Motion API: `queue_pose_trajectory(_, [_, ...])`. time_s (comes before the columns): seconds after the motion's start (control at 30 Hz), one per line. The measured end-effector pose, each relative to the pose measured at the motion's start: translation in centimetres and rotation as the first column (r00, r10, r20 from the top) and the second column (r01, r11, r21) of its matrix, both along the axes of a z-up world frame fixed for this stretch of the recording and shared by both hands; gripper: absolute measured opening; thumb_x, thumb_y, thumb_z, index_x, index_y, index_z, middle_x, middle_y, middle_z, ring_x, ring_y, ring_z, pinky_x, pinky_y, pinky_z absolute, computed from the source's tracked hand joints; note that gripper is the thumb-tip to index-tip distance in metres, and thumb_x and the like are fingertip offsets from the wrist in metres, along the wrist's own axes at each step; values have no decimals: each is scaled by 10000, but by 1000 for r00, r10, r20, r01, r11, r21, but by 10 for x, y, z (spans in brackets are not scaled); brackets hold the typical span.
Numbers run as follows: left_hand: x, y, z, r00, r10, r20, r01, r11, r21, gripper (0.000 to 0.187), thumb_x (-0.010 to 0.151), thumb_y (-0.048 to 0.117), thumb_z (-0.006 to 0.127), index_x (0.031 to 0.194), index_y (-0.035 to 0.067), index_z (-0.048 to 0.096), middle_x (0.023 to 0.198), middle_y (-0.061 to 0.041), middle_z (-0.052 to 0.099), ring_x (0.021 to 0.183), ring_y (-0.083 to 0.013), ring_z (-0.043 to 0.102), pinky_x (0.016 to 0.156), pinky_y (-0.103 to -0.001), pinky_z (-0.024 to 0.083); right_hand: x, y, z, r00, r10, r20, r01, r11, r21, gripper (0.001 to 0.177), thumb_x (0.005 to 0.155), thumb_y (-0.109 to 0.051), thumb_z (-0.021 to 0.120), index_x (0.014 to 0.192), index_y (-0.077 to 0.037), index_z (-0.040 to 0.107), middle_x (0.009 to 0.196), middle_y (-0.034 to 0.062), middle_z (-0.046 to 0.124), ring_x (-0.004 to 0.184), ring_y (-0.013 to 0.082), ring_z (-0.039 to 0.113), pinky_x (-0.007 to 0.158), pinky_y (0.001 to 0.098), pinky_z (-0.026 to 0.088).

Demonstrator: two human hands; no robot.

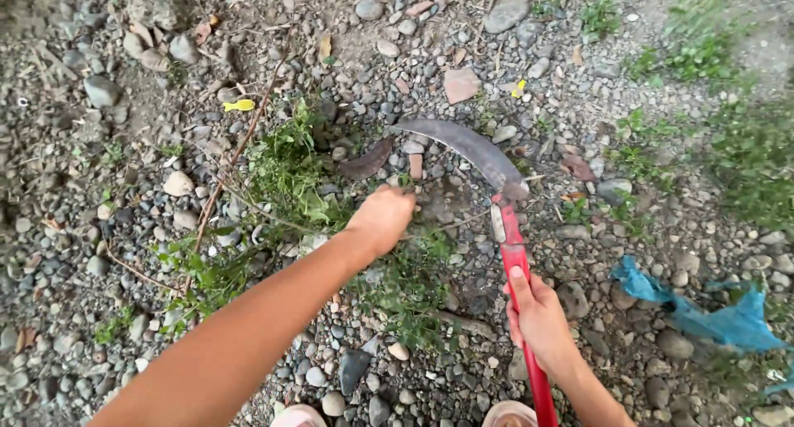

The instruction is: Cutting and gathering weeds from a garden area using a sickle

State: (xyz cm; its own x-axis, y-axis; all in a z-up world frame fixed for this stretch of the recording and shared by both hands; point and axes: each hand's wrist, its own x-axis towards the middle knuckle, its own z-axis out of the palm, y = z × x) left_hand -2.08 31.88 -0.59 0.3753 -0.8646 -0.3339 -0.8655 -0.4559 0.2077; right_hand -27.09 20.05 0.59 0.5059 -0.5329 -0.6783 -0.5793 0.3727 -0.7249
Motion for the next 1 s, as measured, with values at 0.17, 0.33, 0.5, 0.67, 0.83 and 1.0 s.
queue_pose_trajectory(0.17, [-12, 25, 44, 975, 156, -156, -150, 987, 52, 248, 844, -144, 562, 1011, 8, 664, 941, -123, 682, 915, -276, 667, 780, -329, 659, -4, -1, 17, 999, 37, -26, -38, 999, -28, 411, 1034, -373, 410, 861, -21, 534, 436, 70, 421, 293, 160, 334, 306, 290, 291])
queue_pose_trajectory(0.33, [-19, 21, 70, 918, 284, -277, -284, 958, 42, 426, 762, -286, 437, 971, 1, 673, 998, -152, 676, 902, -258, 704, 765, -272, 697, -10, -6, 19, 990, 112, -89, -119, 990, -70, 423, 1055, -342, 391, 864, -17, 584, 436, 42, 449, 296, 143, 347, 294, 283, 325])
queue_pose_trajectory(0.5, [2, 27, -23, 964, 224, -142, -245, 956, -159, 75, 784, 17, 635, 858, 0, 634, 866, -175, 648, 798, -366, 651, 751, -463, 541, -13, -5, 17, 996, 66, -60, -67, 998, -21, 424, 1031, -361, 408, 836, -10, 543, 401, 77, 422, 270, 172, 330, 305, 303, 295])
queue_pose_trajectory(0.67, [-58, -21, 107, 992, 64, -112, -40, 978, 207, 231, 903, -40, 470, 760, 69, 614, 723, -15, 578, 616, -110, 564, 492, -203, 547, -8, -6, 10, 997, 35, -70, -36, 999, -16, 413, 1020, -370, 429, 840, -15, 541, 422, 85, 416, 275, 171, 328, 296, 304, 280])
queue_pose_trajectory(0.83, [-107, -1, -13, 878, -438, 191, 367, 874, 318, 1172, 625, 866, 680, 1437, 86, 355, 1368, -133, 396, 1268, -352, 381, 1116, -534, 196, -3, -1, -5, 996, 52, -75, -52, 999, -1, 431, 1013, -374, 434, 831, 0, 549, 419, 102, 410, 290, 193, 336, 307, 331, 315])
queue_pose_trajectory(1.0, [-113, -22, -43, 918, -344, 200, 154, 770, 619, 500, 927, 318, 444, 1402, 161, 449, 1269, -129, 419, 1111, -358, 446, 824, -476, 439, -15, 6, -3, 990, 137, -42, -136, 991, 14, 425, 1009, -392, 413, 837, -27, 546, 436, 74, 404, 277, 161, 331, 292, 294, 288])
